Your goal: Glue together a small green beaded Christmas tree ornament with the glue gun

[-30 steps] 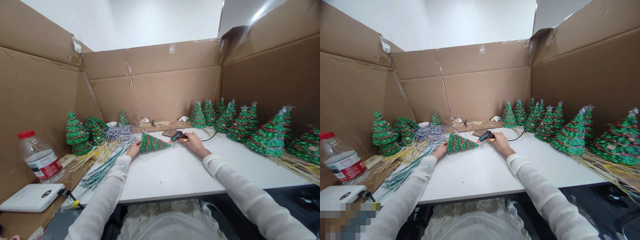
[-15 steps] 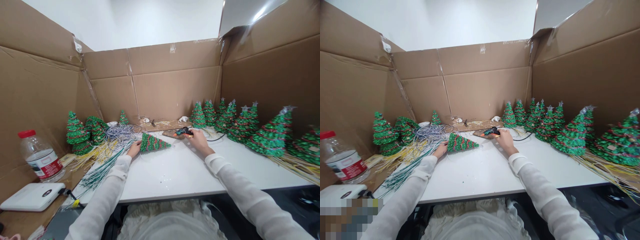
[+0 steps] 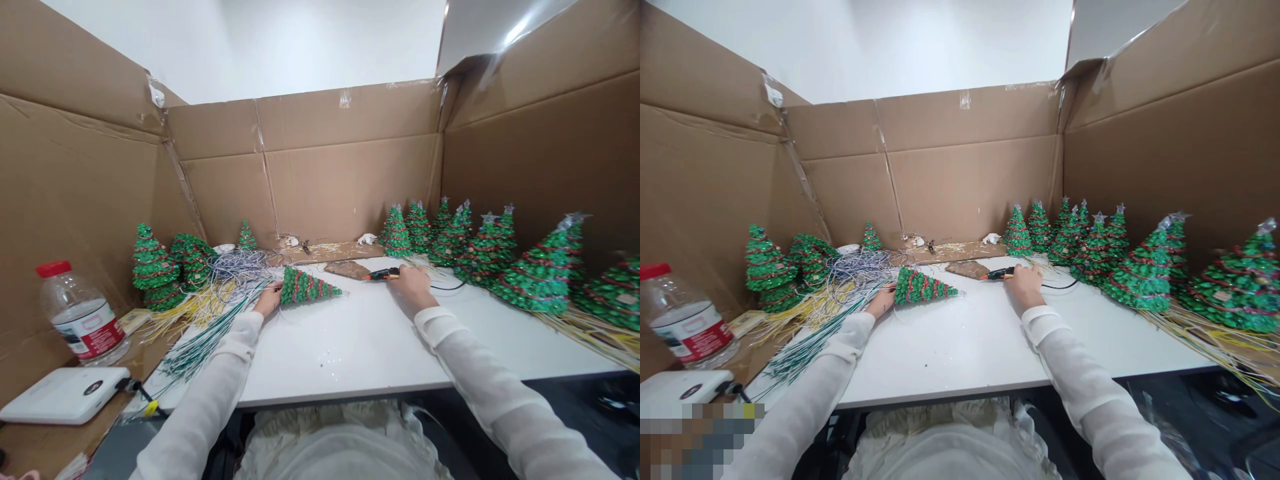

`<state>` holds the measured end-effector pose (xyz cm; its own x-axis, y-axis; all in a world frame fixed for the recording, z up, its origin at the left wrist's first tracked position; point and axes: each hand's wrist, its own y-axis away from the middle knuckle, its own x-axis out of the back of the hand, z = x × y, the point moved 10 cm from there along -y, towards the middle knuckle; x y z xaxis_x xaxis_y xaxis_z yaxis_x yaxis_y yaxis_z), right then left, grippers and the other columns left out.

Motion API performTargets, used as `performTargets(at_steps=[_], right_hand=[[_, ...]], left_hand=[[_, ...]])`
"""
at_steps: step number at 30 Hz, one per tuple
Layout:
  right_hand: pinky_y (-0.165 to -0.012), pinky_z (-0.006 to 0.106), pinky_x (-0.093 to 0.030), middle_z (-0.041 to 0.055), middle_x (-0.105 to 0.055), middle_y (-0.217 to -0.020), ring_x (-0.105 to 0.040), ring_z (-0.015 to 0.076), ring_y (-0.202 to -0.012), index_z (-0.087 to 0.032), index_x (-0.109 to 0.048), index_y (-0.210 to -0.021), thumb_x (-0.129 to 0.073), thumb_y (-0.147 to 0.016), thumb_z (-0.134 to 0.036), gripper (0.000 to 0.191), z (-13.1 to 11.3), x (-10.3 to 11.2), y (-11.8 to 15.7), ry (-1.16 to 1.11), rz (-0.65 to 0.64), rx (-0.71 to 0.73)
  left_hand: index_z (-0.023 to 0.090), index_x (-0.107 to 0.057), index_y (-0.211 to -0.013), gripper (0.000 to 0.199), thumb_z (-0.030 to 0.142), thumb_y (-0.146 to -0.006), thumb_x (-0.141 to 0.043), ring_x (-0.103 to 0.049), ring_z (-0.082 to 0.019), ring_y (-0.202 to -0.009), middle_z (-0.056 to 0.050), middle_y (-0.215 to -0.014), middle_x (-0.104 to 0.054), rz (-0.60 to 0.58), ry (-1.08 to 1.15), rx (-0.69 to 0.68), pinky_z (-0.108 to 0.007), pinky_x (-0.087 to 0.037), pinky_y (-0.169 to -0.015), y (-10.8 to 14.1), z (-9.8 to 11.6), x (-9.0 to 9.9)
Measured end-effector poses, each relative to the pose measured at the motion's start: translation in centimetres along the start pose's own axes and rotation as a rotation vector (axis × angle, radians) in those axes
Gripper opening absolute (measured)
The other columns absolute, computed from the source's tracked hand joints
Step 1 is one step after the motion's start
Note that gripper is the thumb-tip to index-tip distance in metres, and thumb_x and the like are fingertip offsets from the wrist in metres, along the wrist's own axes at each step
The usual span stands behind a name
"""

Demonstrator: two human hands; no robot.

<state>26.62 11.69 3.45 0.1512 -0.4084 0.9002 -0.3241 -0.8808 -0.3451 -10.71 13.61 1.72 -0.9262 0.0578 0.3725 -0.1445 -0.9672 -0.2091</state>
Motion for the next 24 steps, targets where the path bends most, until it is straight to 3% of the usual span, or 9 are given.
performTargets(at_steps=[4,8,12,16,24], right_hand=[[-0.070,0.038,-0.039,0.0192,-0.063,-0.082,-0.049,0.0348,-0.099,-0.012,-0.061,-0.091,-0.051,-0.078,-0.033,0.027,-1.0,-0.5,0.5,0.002,-0.043,0.050],[-0.073,0.039,-0.037,0.0203,-0.060,-0.095,-0.048,0.0320,-0.095,-0.010,-0.060,-0.095,-0.047,-0.080,-0.026,0.025,-3.6,0.5,1.4,-0.035,0.059,0.205],[-0.077,0.033,-0.036,0.0113,-0.062,-0.096,-0.048,0.0241,-0.089,-0.016,-0.060,-0.095,-0.045,-0.078,-0.015,0.022,-7.7,0.5,3.1,-0.272,0.070,0.452],[-0.077,0.031,-0.037,0.0063,-0.062,-0.091,-0.049,0.0207,-0.087,-0.018,-0.059,-0.091,-0.042,-0.080,-0.016,0.020,-10.7,-0.1,4.9,-0.535,0.033,0.621],[-0.071,0.028,-0.038,0.0029,-0.059,-0.079,-0.049,0.0173,-0.078,-0.019,-0.053,-0.077,-0.042,-0.083,-0.029,0.016,-12.3,-0.6,5.9,-0.788,-0.053,0.672]], left_hand=[[0.015,-0.068,-0.083,0.037,0.044,-0.061,-0.059,-0.061,-0.022,-0.081,-0.007,-0.085,-0.070,0.041,-0.080,-0.065,-0.030,-0.046,-0.076,-0.2,0.3,0.5],[0.015,-0.067,-0.078,0.029,0.039,-0.064,-0.057,-0.059,-0.020,-0.079,-0.006,-0.088,-0.068,0.144,-0.173,-0.076,-0.029,-0.045,-0.076,-0.4,0.2,1.7],[0.016,-0.066,-0.078,0.025,0.035,-0.065,-0.055,-0.058,-0.019,-0.077,-0.006,-0.086,-0.067,0.159,-0.200,-0.058,-0.028,-0.044,-0.075,-0.4,0.1,1.9],[0.017,-0.064,-0.071,0.022,0.034,-0.065,-0.052,-0.057,-0.019,-0.080,-0.004,-0.081,-0.066,0.153,-0.201,-0.056,-0.027,-0.043,-0.075,-0.3,0.2,1.8],[0.018,-0.060,-0.064,0.020,0.035,-0.065,-0.049,-0.057,-0.019,-0.078,-0.003,-0.073,-0.064,0.122,-0.164,-0.067,-0.027,-0.043,-0.075,-0.5,0.2,1.5]])
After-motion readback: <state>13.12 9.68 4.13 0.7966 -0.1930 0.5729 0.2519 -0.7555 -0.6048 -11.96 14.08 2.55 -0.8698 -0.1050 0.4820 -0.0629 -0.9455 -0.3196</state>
